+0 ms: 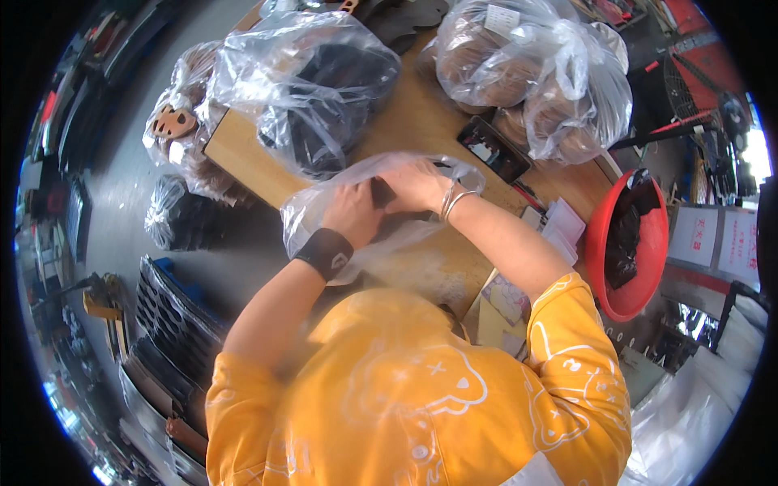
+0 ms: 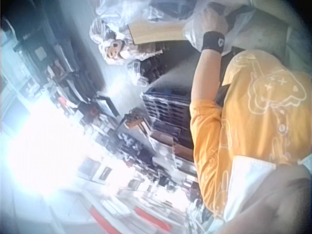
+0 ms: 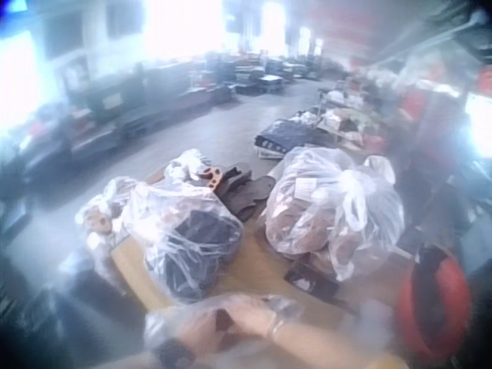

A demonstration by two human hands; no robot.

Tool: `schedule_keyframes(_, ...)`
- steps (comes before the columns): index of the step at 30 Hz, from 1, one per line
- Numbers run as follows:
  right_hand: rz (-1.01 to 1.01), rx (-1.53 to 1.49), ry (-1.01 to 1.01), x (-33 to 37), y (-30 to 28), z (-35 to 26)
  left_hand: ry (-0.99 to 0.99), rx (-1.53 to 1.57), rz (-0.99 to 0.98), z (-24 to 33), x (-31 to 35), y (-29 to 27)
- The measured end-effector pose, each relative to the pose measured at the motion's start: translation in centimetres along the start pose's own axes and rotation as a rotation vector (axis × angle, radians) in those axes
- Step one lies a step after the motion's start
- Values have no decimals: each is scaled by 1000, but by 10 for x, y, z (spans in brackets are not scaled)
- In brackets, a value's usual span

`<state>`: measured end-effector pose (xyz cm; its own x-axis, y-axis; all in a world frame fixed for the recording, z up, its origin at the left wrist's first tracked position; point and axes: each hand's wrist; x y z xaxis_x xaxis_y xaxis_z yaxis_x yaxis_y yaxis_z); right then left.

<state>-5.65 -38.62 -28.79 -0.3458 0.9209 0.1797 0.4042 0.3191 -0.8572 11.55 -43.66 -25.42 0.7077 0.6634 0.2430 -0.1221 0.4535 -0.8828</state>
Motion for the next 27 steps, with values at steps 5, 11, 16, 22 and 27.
schedule_keyframes(5, 26, -144, 180, 40, -12, 12, -74, -199, 45, -22, -27, 36)
schedule_keyframes(11, -117, -145, 202, 74, -7, 29, -148, -170, -169, -21, -47, 36)
schedule_keyframes(16, 197, 296, -6, 87, 5, 30, -168, -282, -188, -15, -51, 41)
schedule_keyframes(22, 1, -252, 180, 83, -8, 50, -150, -221, -116, -19, -57, 42)
schedule_keyframes(27, -11, 43, 147, 84, 12, 51, -169, -325, -110, -15, -56, 45)
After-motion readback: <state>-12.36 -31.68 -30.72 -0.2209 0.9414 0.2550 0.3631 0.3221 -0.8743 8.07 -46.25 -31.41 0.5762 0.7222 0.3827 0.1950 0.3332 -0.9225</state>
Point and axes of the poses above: each hand's wrist, its own x-axis away from the middle knuckle, its own y-axis out of the palm, z = x × y, and after that the axes turned 12 degrees about -y, right-handed
